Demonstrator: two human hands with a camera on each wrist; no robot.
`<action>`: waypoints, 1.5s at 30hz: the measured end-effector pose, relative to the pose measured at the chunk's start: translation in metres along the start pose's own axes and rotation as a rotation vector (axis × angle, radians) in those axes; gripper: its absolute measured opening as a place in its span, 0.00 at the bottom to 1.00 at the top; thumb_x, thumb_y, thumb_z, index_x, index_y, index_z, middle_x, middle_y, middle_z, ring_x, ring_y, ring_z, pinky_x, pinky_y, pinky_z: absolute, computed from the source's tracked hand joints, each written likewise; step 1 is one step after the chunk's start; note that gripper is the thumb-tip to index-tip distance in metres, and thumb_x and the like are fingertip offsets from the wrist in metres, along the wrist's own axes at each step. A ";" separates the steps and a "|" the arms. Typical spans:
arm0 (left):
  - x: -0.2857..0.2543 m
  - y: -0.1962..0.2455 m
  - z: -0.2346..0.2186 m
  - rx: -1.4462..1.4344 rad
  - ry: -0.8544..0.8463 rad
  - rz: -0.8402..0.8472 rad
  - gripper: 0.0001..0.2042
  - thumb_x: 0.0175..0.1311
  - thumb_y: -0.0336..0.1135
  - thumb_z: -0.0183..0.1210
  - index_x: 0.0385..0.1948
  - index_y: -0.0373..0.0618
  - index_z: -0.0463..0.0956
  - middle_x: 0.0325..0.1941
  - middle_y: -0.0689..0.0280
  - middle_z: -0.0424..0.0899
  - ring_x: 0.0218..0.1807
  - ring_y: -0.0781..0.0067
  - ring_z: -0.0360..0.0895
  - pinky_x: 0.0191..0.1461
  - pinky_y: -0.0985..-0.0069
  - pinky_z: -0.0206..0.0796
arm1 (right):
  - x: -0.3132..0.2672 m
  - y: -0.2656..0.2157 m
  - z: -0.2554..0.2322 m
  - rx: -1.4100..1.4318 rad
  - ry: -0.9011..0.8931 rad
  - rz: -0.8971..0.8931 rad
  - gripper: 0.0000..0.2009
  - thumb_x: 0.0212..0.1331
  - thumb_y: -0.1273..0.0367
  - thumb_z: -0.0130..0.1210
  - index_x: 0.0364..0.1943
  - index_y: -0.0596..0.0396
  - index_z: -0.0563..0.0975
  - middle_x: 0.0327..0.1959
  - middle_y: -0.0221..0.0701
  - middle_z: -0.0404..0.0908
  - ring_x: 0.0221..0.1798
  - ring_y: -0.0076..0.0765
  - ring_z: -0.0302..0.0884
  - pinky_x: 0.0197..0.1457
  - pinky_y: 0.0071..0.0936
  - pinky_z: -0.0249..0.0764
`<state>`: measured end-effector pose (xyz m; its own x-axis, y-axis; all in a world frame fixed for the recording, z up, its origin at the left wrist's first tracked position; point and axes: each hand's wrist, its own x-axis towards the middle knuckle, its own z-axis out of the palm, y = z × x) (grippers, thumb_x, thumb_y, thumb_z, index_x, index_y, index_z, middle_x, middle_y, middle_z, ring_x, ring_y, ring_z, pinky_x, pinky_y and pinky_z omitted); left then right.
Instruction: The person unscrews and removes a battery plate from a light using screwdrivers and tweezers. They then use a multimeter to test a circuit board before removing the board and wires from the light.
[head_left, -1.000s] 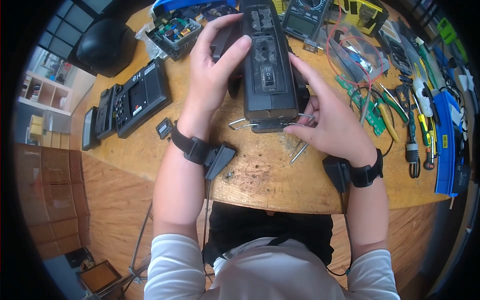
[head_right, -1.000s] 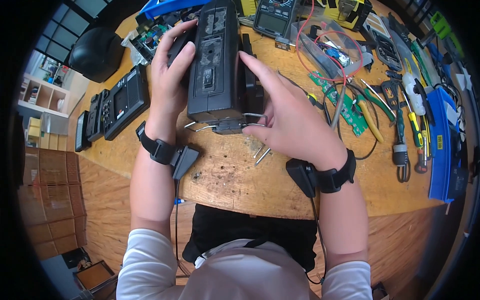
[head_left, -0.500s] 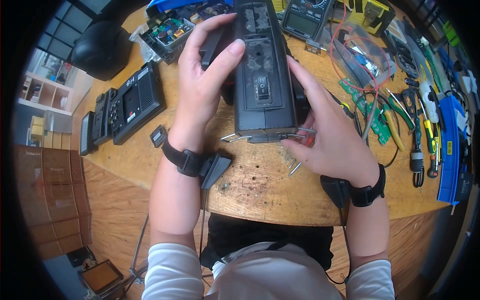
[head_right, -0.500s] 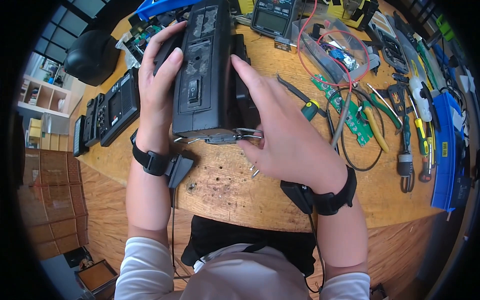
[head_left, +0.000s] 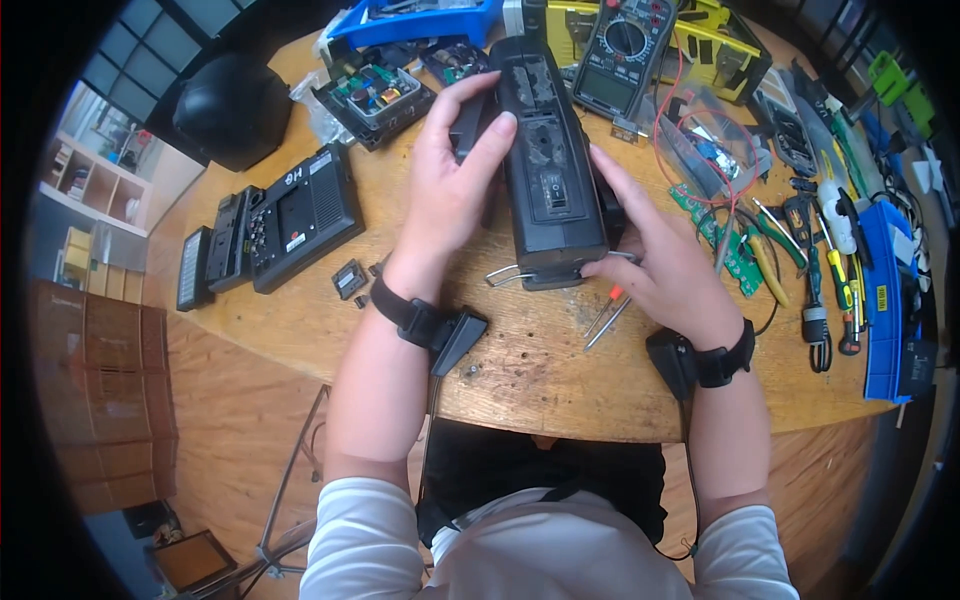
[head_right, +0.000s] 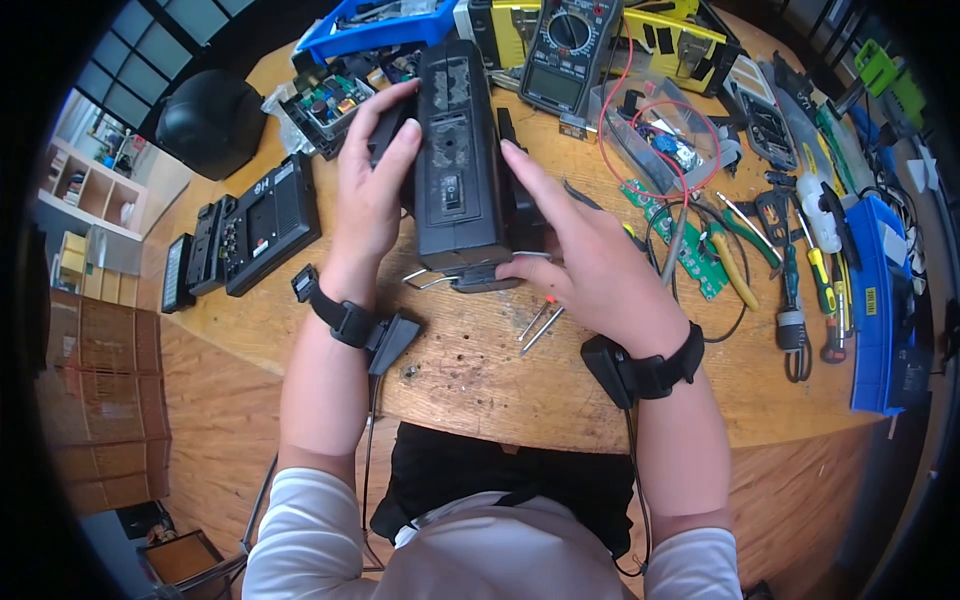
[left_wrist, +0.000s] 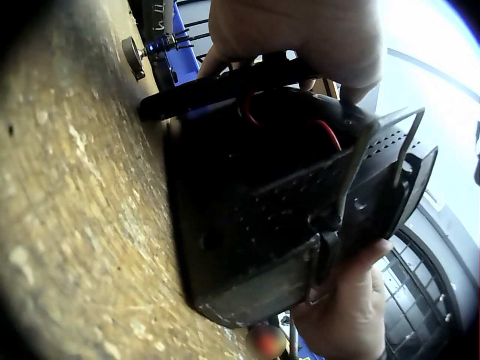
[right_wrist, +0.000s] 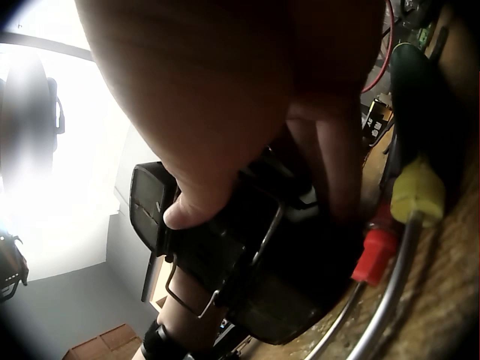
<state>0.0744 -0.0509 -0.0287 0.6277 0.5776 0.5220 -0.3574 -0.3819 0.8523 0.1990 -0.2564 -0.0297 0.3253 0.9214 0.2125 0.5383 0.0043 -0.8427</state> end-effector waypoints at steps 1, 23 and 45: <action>0.000 0.000 0.000 -0.002 0.001 0.009 0.21 0.73 0.35 0.62 0.64 0.39 0.72 0.55 0.64 0.82 0.54 0.79 0.78 0.60 0.77 0.69 | -0.001 -0.002 0.001 0.077 0.028 0.059 0.47 0.51 0.70 0.75 0.77 0.44 0.60 0.50 0.50 0.81 0.38 0.44 0.81 0.44 0.37 0.77; 0.001 -0.005 -0.007 -0.462 0.057 0.011 0.33 0.75 0.42 0.56 0.77 0.39 0.54 0.75 0.55 0.66 0.77 0.63 0.61 0.81 0.66 0.48 | 0.057 -0.092 -0.052 0.266 0.297 0.154 0.19 0.72 0.55 0.59 0.25 0.49 0.75 0.22 0.16 0.72 0.24 0.10 0.69 0.29 0.15 0.75; -0.003 -0.003 -0.006 -0.109 -0.135 -0.129 0.44 0.64 0.55 0.68 0.74 0.38 0.56 0.70 0.56 0.70 0.71 0.64 0.69 0.76 0.64 0.59 | 0.072 -0.081 -0.058 0.319 0.439 0.095 0.16 0.76 0.61 0.55 0.33 0.58 0.75 0.22 0.20 0.75 0.24 0.13 0.65 0.29 0.20 0.63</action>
<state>0.0696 -0.0473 -0.0327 0.7574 0.5122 0.4050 -0.3357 -0.2265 0.9143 0.2239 -0.2125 0.0827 0.6915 0.6752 0.2568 0.2503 0.1095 -0.9619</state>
